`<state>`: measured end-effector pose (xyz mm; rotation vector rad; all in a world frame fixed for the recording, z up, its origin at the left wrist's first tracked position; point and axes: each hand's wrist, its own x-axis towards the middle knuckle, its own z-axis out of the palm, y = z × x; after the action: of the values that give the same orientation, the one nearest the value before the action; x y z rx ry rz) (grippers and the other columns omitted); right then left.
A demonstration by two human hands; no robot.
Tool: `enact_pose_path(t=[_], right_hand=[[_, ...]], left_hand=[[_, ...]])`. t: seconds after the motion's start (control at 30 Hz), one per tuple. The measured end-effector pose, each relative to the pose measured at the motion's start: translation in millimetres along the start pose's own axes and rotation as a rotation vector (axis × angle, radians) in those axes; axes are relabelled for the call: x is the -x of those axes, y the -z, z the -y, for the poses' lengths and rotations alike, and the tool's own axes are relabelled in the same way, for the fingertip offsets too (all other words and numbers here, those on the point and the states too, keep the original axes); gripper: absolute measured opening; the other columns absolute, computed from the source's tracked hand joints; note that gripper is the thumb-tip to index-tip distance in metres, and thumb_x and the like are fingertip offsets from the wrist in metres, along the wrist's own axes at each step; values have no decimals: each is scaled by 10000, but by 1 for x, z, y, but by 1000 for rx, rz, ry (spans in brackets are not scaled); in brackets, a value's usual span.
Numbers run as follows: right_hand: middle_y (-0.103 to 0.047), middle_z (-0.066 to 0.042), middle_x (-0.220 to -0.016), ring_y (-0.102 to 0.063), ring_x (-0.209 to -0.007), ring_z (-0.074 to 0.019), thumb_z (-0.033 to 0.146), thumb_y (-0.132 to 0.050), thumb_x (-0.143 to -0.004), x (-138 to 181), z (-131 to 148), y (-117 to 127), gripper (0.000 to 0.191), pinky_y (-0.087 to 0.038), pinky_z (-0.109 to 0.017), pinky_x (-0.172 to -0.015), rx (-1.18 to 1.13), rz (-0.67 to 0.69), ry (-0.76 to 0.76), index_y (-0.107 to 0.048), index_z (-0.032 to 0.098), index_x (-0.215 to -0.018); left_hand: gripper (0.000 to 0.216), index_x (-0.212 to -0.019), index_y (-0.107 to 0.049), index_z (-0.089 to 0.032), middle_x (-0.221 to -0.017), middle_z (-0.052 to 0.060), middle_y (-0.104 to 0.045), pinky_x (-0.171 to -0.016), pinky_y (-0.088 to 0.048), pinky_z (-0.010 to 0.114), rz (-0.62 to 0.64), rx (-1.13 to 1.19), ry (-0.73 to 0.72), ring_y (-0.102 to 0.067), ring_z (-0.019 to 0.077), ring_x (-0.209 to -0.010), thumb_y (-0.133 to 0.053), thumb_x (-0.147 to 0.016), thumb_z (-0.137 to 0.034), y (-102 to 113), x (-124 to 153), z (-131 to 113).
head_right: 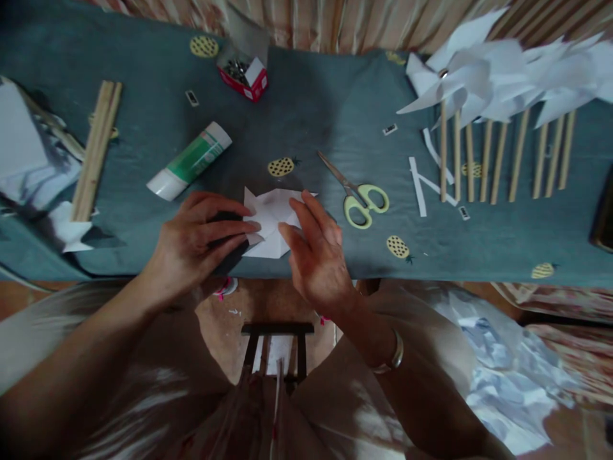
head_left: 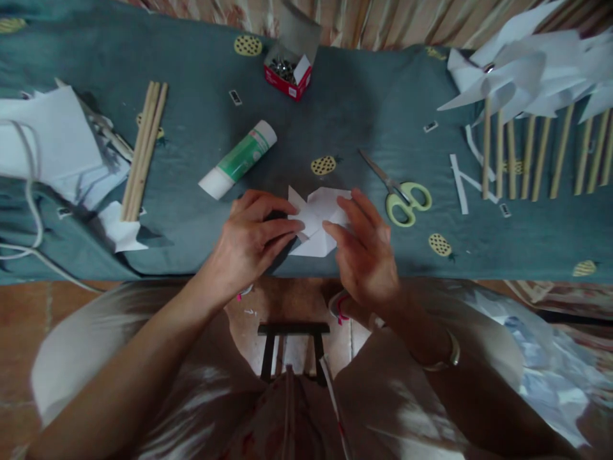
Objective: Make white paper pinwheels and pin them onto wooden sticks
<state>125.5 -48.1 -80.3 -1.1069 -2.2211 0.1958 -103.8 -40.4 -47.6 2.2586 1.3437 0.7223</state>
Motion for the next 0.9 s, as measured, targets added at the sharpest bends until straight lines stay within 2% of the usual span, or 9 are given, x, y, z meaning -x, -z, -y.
enact_pose_path(t=[0.2,0.33,0.43,0.67,0.9], right_hand=[[-560,-77,-1446,-421,-1456,-287,90,-462,-927,-1,-6,10,409,-450,-554,-1120,-98,-23,-39,-585,293,-1260],[-551,-58,-1471,-413,-1463,-294,95,-473,-916,-2,-9,18,410,-402,-589,-1157,-138,-23,-74,-601,296,-1250],[-568,-72,-1451,-420,-1458,-302,95,-498,-908,-2,-7,21,342,-404,-593,-1154,-132,-29,-83,-633,265,-1173],[-600,-83,-1405,-472,-1417,-306,206,-590,-919,-1,0,14,143,-475,-553,-1095,-82,-52,-108,-662,260,-1030],[-598,-55,-1400,-463,-1429,-286,182,-585,-917,-2,0,15,183,-440,-508,-1141,-104,-57,-131,-656,286,-1050]], left_hand=[[207,-1019,-749,-241,-1015,53,-739,-883,-500,402,3,67,-68,-640,218,-997,-557,-981,-311,-7,-3,-1],[201,-1037,-741,-231,-978,54,-752,-836,-487,393,-1,43,-42,-649,221,-973,-567,-981,-316,-14,-2,-8],[202,-1059,-733,-229,-973,51,-759,-815,-468,391,-7,2,-20,-651,218,-949,-559,-987,-305,-17,-2,-13],[183,-1058,-723,-212,-916,41,-767,-780,-442,379,-50,-42,-49,-663,207,-887,-579,-982,-295,-21,-4,-15],[103,-993,-708,-243,-894,21,-770,-783,-505,372,-112,-7,24,-690,195,-844,-645,-944,-308,-25,-5,-19]])
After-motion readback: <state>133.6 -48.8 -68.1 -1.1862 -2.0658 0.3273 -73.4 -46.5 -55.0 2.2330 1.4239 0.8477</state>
